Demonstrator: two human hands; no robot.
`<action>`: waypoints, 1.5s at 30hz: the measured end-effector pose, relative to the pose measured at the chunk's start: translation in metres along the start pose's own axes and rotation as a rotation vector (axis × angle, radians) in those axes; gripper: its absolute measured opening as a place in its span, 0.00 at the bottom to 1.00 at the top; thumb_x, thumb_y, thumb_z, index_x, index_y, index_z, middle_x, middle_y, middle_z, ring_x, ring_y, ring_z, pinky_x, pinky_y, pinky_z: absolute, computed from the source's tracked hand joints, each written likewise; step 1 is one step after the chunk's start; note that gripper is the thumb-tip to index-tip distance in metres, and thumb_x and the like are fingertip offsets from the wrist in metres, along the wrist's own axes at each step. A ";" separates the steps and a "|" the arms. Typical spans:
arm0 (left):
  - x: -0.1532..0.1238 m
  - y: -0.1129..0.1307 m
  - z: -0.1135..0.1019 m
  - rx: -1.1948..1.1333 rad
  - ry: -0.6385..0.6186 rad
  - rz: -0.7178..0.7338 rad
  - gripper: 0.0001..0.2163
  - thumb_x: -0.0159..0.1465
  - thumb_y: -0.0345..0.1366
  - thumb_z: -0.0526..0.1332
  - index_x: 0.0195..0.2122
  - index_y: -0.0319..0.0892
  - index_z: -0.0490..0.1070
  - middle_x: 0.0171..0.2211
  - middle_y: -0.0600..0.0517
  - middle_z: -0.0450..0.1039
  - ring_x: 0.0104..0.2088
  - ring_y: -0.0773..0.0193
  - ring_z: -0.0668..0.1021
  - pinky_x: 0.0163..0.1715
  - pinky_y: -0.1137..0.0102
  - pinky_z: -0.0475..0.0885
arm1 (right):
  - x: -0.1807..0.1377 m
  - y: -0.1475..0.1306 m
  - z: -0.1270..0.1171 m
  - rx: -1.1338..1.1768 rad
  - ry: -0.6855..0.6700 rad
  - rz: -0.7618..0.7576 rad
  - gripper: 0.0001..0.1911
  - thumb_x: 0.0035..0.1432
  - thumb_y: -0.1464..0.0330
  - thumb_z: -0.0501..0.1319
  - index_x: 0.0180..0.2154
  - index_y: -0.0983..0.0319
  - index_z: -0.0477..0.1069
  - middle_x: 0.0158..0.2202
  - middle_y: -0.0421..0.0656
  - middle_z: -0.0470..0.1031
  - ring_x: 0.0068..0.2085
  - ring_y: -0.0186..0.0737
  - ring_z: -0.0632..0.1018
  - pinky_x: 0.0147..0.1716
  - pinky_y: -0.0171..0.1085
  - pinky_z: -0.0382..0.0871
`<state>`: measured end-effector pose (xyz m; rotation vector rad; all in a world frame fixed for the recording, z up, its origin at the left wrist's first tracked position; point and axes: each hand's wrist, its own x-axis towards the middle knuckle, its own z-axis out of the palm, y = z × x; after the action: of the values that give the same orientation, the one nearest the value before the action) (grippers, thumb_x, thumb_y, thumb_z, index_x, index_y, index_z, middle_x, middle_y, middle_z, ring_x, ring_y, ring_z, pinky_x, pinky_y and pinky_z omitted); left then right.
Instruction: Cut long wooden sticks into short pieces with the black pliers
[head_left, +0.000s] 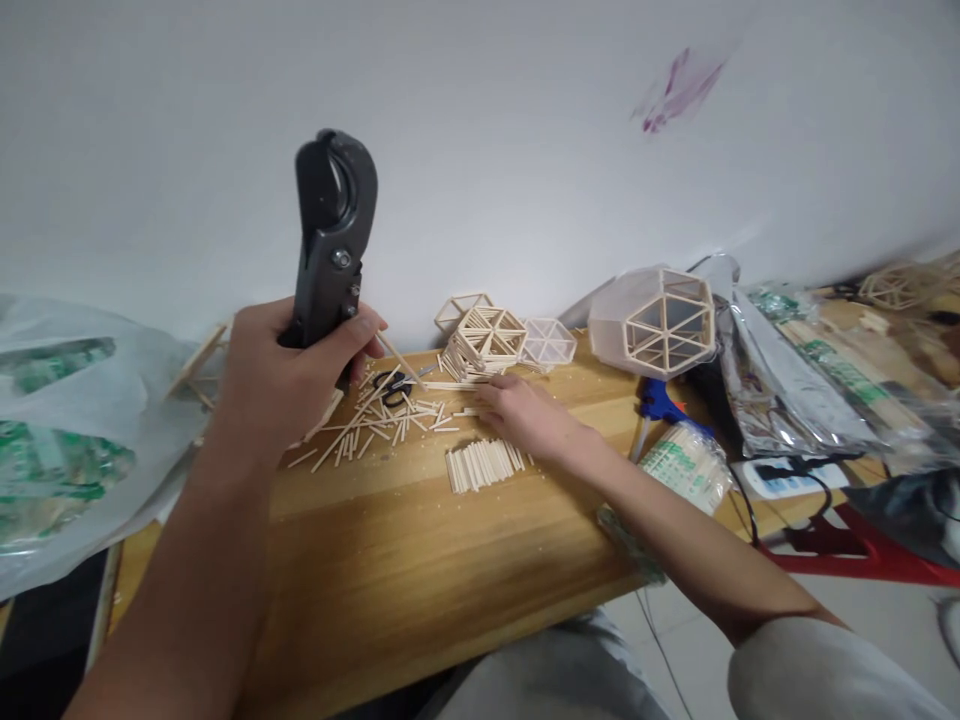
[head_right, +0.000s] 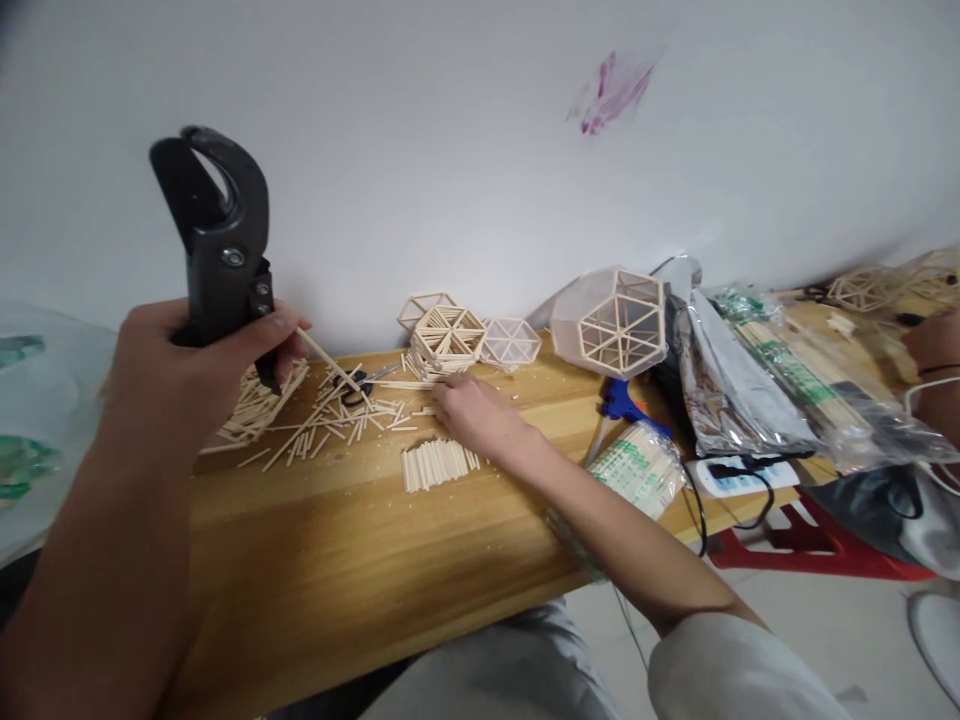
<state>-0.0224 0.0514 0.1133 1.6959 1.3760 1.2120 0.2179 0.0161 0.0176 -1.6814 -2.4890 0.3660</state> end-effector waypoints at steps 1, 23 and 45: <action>0.000 0.002 0.000 -0.043 0.001 -0.014 0.06 0.59 0.37 0.68 0.29 0.39 0.79 0.20 0.54 0.74 0.18 0.71 0.72 0.19 0.72 0.64 | 0.002 0.001 0.001 -0.034 -0.015 -0.001 0.07 0.65 0.73 0.61 0.44 0.66 0.75 0.45 0.54 0.78 0.43 0.47 0.78 0.41 0.39 0.66; 0.004 -0.019 0.029 -0.442 0.039 -0.091 0.05 0.60 0.35 0.68 0.32 0.37 0.79 0.23 0.52 0.76 0.19 0.70 0.74 0.20 0.73 0.70 | 0.011 0.011 0.013 1.897 -0.158 -0.025 0.09 0.61 0.69 0.63 0.43 0.65 0.75 0.35 0.42 0.73 0.21 0.26 0.66 0.16 0.30 0.50; -0.005 -0.026 0.052 -0.131 0.003 -0.035 0.08 0.62 0.42 0.66 0.33 0.43 0.79 0.24 0.55 0.75 0.23 0.67 0.74 0.27 0.70 0.73 | 0.006 0.008 0.005 1.765 -0.174 -0.043 0.13 0.65 0.62 0.63 0.32 0.65 0.74 0.30 0.39 0.71 0.20 0.24 0.63 0.14 0.29 0.48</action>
<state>0.0154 0.0568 0.0697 1.5744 1.2932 1.2572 0.2219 0.0242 0.0106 -0.7100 -1.1122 1.8952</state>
